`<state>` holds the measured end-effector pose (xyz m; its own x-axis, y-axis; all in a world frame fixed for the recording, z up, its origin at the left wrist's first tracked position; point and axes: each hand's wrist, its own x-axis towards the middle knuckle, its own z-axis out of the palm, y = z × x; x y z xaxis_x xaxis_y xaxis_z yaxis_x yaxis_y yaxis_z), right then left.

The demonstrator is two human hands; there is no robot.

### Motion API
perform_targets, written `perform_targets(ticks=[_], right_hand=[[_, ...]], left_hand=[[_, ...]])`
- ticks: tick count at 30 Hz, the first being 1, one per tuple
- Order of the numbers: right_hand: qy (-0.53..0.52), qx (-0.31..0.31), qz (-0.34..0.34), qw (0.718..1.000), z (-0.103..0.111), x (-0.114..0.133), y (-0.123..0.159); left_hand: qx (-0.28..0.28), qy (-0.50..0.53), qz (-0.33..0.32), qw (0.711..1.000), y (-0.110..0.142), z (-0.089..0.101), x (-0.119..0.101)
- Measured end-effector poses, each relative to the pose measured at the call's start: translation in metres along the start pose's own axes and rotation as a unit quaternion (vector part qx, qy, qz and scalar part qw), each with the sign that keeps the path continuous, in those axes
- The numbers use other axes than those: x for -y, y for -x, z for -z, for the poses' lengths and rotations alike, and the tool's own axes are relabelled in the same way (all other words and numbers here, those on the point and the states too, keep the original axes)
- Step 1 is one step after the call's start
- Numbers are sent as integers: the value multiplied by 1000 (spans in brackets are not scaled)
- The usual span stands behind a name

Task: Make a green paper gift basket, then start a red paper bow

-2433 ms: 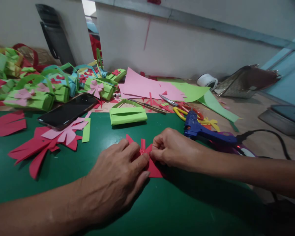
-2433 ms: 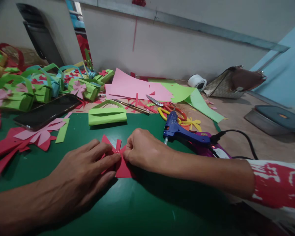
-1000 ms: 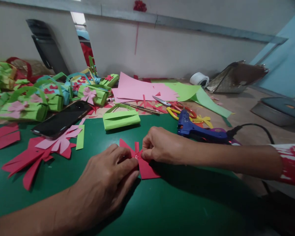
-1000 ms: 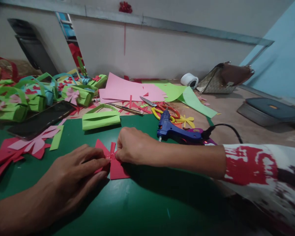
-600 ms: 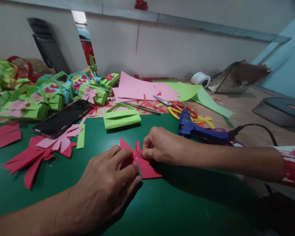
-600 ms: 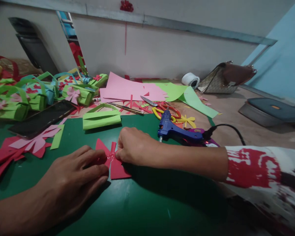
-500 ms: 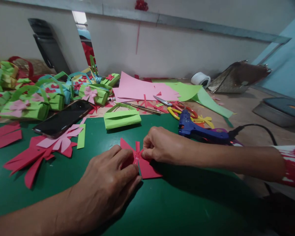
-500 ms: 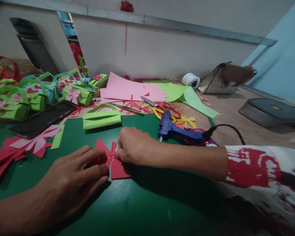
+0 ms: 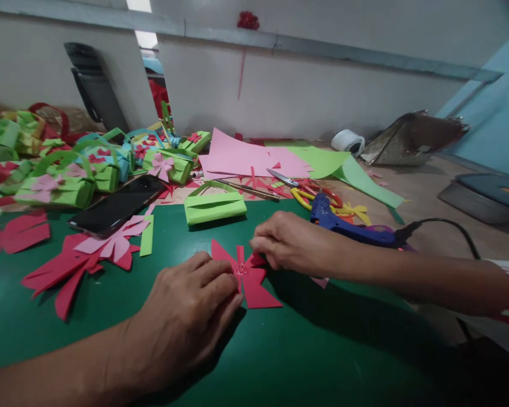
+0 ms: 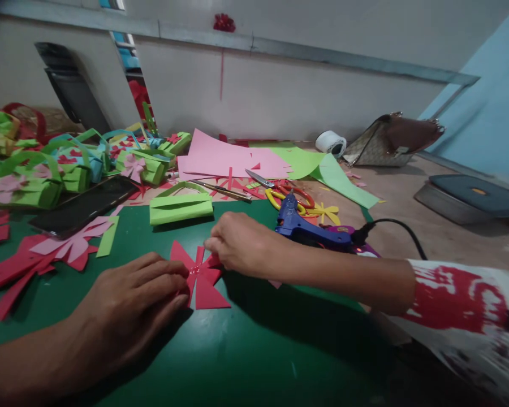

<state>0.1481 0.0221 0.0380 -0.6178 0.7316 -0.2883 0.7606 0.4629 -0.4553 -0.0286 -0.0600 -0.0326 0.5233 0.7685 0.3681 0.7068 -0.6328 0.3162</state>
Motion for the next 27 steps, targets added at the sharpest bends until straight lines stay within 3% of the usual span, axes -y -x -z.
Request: perform_targets(ticks=[3,6,9,11,14,20,24,27], right_hand=[[37,-110,58,992,-7,-14,12],[123,-166,169,964,-26,-23,31],[271,-203,311,888,-47,-23,52],[352,-214,359,837,-56,-18,61],[408,-232,367,803,-63,-11,64],[453,-265,342,780,-63,-20,51],[440,-248,310,805,-56,-24,50],[428,-219,332,812,-54,-20,57]], left_hand=[[16,3,26,1000,1,2,-1],[20,-7,53,998,2,1,0],[3,-21,67,998,2,-3,2],[-17,-32,77,996,1,-5,3],[-34,-38,96,994,-2,-4,3],[-24,-28,100,994,-3,1,3],[-39,4,95,995,-2,0,6],[-41,24,98,994,-3,1,8]])
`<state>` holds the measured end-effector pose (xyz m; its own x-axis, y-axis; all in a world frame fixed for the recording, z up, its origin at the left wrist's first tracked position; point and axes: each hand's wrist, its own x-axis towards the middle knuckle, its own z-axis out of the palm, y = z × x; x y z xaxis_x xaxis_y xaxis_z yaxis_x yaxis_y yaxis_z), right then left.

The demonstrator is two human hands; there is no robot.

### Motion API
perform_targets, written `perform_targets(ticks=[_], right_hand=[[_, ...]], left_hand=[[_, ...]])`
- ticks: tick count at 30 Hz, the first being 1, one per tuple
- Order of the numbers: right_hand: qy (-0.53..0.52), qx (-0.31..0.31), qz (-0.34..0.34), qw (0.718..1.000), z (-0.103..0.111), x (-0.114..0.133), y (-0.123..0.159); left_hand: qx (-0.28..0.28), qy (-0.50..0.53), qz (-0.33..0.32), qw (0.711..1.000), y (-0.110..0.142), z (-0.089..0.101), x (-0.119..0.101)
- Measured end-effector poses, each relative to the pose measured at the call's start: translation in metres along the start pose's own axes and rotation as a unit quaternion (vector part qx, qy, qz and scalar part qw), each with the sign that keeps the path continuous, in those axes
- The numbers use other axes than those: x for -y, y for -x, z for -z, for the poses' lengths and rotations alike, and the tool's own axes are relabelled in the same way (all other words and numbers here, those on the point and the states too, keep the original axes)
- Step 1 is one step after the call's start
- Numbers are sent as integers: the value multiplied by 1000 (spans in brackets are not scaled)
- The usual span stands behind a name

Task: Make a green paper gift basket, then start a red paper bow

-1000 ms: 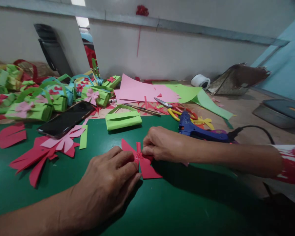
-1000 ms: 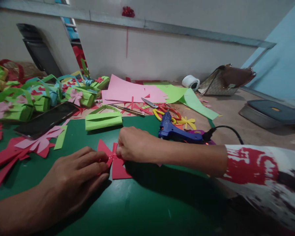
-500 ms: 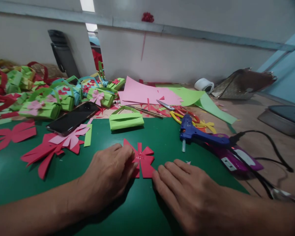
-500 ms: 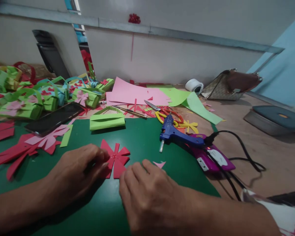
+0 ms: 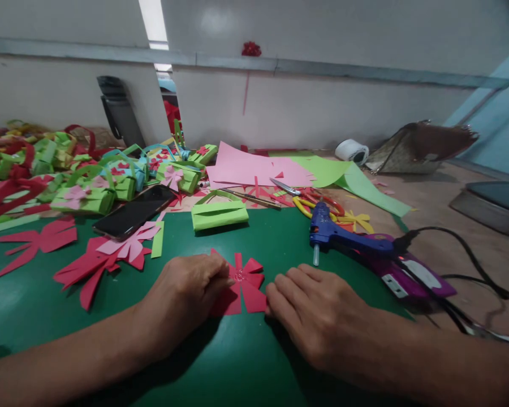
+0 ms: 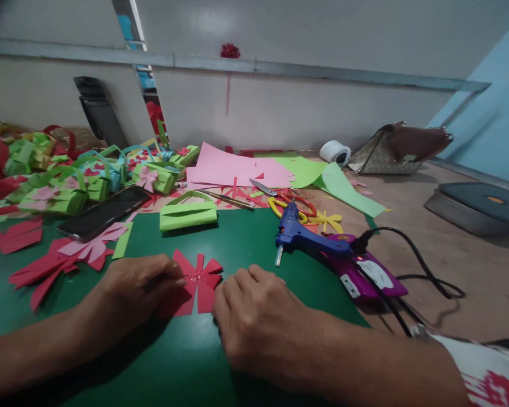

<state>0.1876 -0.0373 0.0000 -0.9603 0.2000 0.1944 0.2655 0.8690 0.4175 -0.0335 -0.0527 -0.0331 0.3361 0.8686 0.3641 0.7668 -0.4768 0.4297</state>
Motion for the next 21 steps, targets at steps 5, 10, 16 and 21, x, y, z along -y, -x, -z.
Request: perform_targets(ticks=[5,10,16,21], right_hand=[[16,-19,56,998,3,12,-4],[49,16,33,998,-3,12,-11],[43,-2,6,999,-8,3,-10],[16,-108,-22,994,-2,2,-15]], left_hand=[[28,28,40,998,-4,8,-3],[-5,49,69,996,-8,13,-6],[-11,49,104,993,-13,11,-6],[-16,92,141,986,-13,8,-9]])
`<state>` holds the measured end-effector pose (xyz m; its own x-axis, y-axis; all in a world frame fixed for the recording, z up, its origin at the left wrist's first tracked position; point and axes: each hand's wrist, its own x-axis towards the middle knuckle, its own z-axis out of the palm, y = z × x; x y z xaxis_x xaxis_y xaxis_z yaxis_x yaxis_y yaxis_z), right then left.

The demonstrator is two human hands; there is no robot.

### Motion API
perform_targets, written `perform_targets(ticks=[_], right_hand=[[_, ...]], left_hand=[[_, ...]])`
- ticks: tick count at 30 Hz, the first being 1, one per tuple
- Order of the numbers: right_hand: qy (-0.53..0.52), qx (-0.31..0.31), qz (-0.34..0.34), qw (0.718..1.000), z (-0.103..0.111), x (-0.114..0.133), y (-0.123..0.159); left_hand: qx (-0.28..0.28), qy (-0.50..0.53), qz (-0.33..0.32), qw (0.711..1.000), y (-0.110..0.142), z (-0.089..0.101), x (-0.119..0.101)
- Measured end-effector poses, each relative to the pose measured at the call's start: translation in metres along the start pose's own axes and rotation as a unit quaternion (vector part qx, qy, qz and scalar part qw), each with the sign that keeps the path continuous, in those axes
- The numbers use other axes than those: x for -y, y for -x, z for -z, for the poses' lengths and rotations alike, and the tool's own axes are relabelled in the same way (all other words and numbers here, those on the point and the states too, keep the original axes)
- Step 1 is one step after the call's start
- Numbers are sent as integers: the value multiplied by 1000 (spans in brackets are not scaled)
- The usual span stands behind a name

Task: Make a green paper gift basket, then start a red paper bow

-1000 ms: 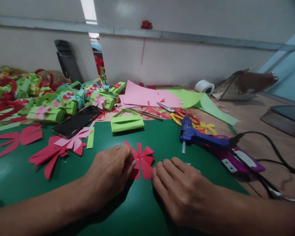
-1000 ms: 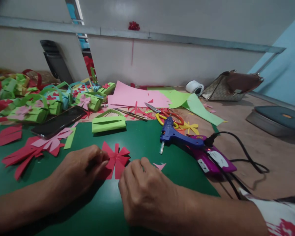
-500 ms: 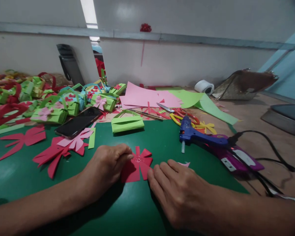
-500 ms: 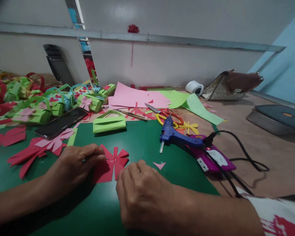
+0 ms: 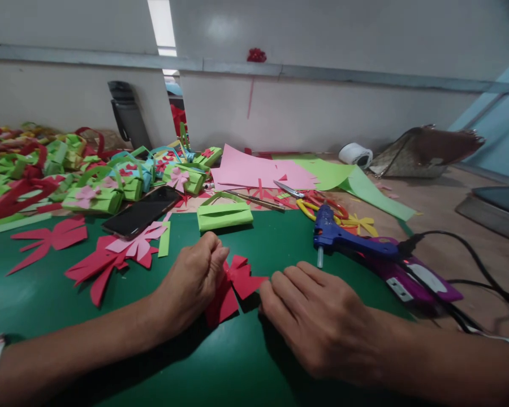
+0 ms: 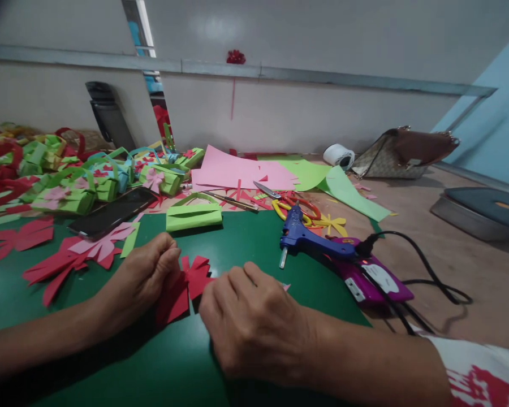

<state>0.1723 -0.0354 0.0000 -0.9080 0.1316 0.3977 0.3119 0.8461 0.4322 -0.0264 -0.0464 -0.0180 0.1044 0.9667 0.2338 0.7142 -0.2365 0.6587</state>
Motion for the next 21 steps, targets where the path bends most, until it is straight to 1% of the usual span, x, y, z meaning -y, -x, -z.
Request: perform_targets(ticks=[3,7,9,13,15,18,21], right_hand=[[2,-30,14,999,-1,3,-7],[1,-23,39,999,-9,4,-10],[-8,-26,39,999,-12,1,-8],[-29,-34,40,998,-11,-14,1],[-49,-34,39,997,-11,-25,5],[-99,-31,14,994,-13,-38,7],[-154,-41,1,987,-19,-44,5]], left_hand=[[-11,44,18,999,0,-2,-1],[-5,62,23,998,-1,-2,-1],[-10,60,16,998,-3,1,-1],[-50,51,10,997,-6,15,1],[-45,44,-6,998,-7,22,1],[-5,35,-54,998,-7,32,1],[6,-17,-92,996,-6,37,1]])
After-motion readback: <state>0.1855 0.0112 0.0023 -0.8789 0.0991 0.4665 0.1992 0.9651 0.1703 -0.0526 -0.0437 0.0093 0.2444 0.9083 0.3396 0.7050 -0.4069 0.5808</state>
